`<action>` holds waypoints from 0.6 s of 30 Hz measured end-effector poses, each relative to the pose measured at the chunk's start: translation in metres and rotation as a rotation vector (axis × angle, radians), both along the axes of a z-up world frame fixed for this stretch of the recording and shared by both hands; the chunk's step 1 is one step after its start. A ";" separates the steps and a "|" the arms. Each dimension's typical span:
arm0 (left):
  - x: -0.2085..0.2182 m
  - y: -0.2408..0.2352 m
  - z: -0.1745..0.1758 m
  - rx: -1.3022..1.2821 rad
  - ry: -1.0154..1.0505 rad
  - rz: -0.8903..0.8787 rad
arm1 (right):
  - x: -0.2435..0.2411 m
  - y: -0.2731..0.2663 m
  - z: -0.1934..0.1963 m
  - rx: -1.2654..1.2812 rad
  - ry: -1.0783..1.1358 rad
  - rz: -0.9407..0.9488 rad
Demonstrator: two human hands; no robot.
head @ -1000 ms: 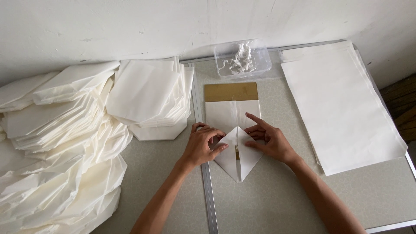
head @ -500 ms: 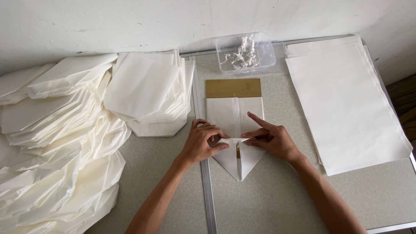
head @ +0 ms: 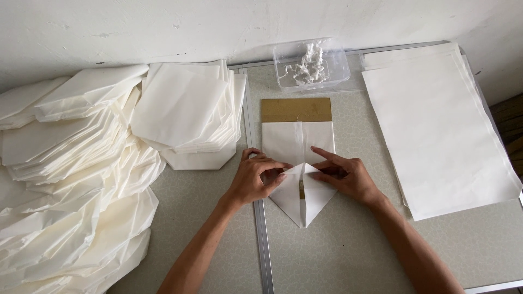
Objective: Folding and gluing white paper sheets around a template to create paper bags.
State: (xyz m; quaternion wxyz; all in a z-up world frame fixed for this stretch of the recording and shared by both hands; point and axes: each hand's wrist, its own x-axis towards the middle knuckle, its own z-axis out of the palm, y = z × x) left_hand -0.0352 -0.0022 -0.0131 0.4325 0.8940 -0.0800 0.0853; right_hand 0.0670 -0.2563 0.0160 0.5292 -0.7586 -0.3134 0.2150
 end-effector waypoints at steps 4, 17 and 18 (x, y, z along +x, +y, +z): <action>0.000 -0.002 -0.012 0.020 -0.013 0.020 | 0.003 0.000 -0.003 -0.007 0.036 -0.025; 0.000 -0.007 0.003 0.004 0.015 0.049 | -0.005 0.009 0.005 0.003 0.165 -0.184; -0.001 -0.006 0.007 0.007 0.030 0.016 | -0.006 0.009 0.005 -0.002 0.168 -0.191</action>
